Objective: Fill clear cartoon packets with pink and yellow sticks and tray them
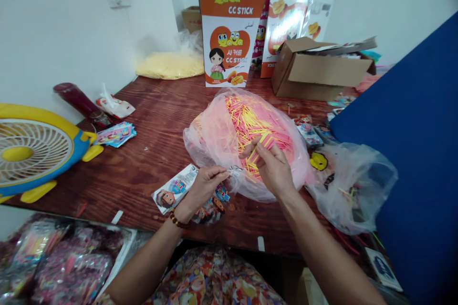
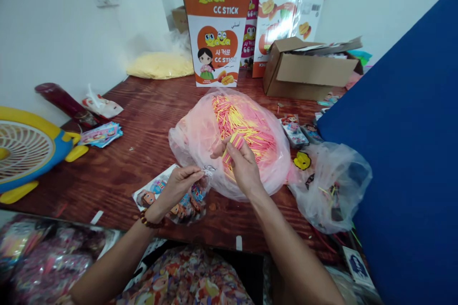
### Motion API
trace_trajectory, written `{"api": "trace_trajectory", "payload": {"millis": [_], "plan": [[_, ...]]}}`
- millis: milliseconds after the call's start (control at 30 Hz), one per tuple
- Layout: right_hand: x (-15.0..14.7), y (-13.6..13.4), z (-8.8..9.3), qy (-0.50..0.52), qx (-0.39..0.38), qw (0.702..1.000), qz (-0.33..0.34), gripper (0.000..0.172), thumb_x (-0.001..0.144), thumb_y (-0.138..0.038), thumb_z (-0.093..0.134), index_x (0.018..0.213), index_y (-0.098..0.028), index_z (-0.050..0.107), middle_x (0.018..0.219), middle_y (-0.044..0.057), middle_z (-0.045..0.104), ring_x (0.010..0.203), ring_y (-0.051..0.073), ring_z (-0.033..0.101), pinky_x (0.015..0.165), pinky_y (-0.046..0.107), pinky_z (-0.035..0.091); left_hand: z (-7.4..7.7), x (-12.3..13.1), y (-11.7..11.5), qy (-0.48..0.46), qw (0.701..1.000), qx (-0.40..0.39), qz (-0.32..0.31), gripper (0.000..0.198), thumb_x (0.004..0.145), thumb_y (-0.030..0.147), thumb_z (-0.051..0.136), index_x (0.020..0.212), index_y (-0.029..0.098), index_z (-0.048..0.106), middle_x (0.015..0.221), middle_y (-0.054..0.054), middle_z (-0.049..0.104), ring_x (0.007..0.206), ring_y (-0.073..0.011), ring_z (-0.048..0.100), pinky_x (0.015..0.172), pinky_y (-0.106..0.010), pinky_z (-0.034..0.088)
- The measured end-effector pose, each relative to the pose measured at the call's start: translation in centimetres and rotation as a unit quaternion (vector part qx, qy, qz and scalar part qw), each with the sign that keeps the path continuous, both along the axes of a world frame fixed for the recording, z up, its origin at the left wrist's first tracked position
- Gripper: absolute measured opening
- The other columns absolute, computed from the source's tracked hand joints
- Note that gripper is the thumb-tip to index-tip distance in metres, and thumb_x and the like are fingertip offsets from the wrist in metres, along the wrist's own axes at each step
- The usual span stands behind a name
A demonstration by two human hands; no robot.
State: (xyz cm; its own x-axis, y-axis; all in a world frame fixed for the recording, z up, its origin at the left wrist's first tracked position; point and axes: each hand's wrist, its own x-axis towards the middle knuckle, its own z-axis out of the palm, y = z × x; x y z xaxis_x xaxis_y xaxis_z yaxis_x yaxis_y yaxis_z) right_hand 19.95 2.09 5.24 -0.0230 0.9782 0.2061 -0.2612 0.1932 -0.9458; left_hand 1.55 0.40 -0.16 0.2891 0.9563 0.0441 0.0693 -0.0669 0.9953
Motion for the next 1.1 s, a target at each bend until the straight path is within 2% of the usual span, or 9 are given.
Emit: {"api": "trace_trajectory", "payload": {"millis": [167, 333, 533, 667, 733, 833, 900, 1000, 1100], "plan": [[-2.0, -0.7, 0.6, 0.106, 0.003, 0.994, -0.019, 0.012, 0.09, -0.036, 0.057, 0.094, -0.024, 0.056, 0.078, -0.001, 0.068, 0.085, 0.019, 0.069, 0.088, 0.04, 0.053, 0.1, 0.5, -0.1, 0.004, 1.0, 0.007, -0.011, 0.031, 0.087, 0.04, 0.061, 0.069, 0.015, 0.064, 0.064, 0.002, 0.053, 0.064, -0.0116, 0.044, 0.061, -0.023, 0.036], [-2.6, -1.1, -1.1, 0.08, -0.016, 0.997, 0.005, 0.013, 0.091, -0.037, 0.057, 0.092, -0.025, 0.061, 0.082, 0.0, 0.072, 0.099, 0.022, 0.07, 0.099, 0.044, 0.049, 0.5, 0.7, 0.0, -0.017, 1.0, 0.001, -0.003, 0.031, 0.086, 0.04, 0.062, 0.067, 0.015, 0.062, 0.062, 0.003, 0.05, 0.061, -0.0105, 0.041, 0.059, -0.023, 0.034], [-1.8, -1.6, -2.2, -0.045, -0.011, 0.998, 0.036, 0.013, 0.091, -0.032, 0.059, 0.097, -0.024, 0.067, 0.118, 0.004, 0.072, 0.125, 0.022, 0.058, 0.114, 0.043, 0.036, 0.9, 1.0, 0.1, -0.05, 0.999, -0.012, 0.013, 0.024, 0.082, 0.036, 0.067, 0.072, 0.014, 0.068, 0.066, 0.001, 0.059, 0.064, -0.0113, 0.047, 0.062, -0.022, 0.038], [-1.3, -1.5, -1.9, -0.048, -0.027, 0.997, 0.061, 0.037, 0.092, -0.035, 0.059, 0.127, -0.029, 0.055, 0.136, 0.006, 0.063, 0.12, 0.023, 0.062, 0.106, 0.046, 0.046, 0.5, 1.3, 0.4, -0.092, 0.995, -0.045, 0.012, 0.022, 0.08, 0.036, 0.07, 0.078, 0.014, 0.073, 0.074, -0.001, 0.065, 0.068, -0.0118, 0.052, 0.065, -0.022, 0.042], [-1.1, -1.5, -1.7, -0.095, -0.005, 0.994, 0.056, 0.042, 0.095, -0.038, 0.053, 0.136, -0.03, 0.049, 0.139, 0.007, 0.059, 0.12, 0.023, 0.062, 0.106, 0.047, 0.045, 0.3, 1.5, 0.6, -0.112, 0.992, -0.059, 0.017, 0.023, 0.08, 0.037, 0.071, 0.079, 0.014, 0.073, 0.074, 0.0, 0.066, 0.068, -0.0113, 0.053, 0.065, -0.022, 0.043], [-0.3, -1.7, -1.5, -0.263, 0.049, 0.961, 0.07, 0.042, 0.097, -0.04, 0.051, 0.136, -0.026, 0.054, 0.144, 0.01, 0.055, 0.134, 0.024, 0.051, 0.116, 0.048, 0.035, 0.0, 1.7, 0.9, -0.13, 0.989, -0.063, 0.038, 0.023, 0.078, 0.037, 0.074, 0.076, 0.014, 0.074, 0.071, 0.0, 0.066, 0.066, -0.0106, 0.052, 0.064, -0.022, 0.043], [0.4, -1.7, -1.5, -0.323, 0.068, 0.938, 0.103, 0.045, 0.096, -0.039, 0.053, 0.138, -0.025, 0.053, 0.149, 0.01, 0.05, 0.14, 0.024, 0.043, 0.118, 0.047, 0.031, -0.1, 1.8, 0.9, -0.14, 0.987, -0.062, 0.044, 0.022, 0.076, 0.036, 0.076, 0.075, 0.014, 0.074, 0.069, 0.0, 0.066, 0.065, -0.0104, 0.053, 0.064, -0.022, 0.043], [1.7, -1.7, -1.8, -0.29, 0.059, 0.948, 0.121, 0.046, 0.095, -0.037, 0.056, 0.139, -0.027, 0.05, 0.143, 0.009, 0.056, 0.128, 0.023, 0.054, 0.107, 0.042, 0.043, -0.2, 1.8, 0.9, -0.175, 0.981, -0.068, 0.053, 0.021, 0.075, 0.035, 0.077, 0.079, 0.015, 0.075, 0.075, 0.0, 0.07, 0.068, -0.0113, 0.057, 0.067, -0.022, 0.046], [2.4, -1.5, -2.0, -0.28, 0.039, 0.957, 0.073, 0.02, 0.089, -0.035, 0.064, 0.105, -0.023, 0.067, 0.101, 0.004, 0.071, 0.09, 0.019, 0.065, 0.082, 0.033, 0.051, 0.0, 1.7, 0.8, -0.204, 0.974, -0.073, 0.067, 0.019, 0.075, 0.035, 0.077, 0.082, 0.016, 0.076, 0.077, 0.0, 0.071, 0.069, -0.0112, 0.059, 0.068, -0.023, 0.048]]}}
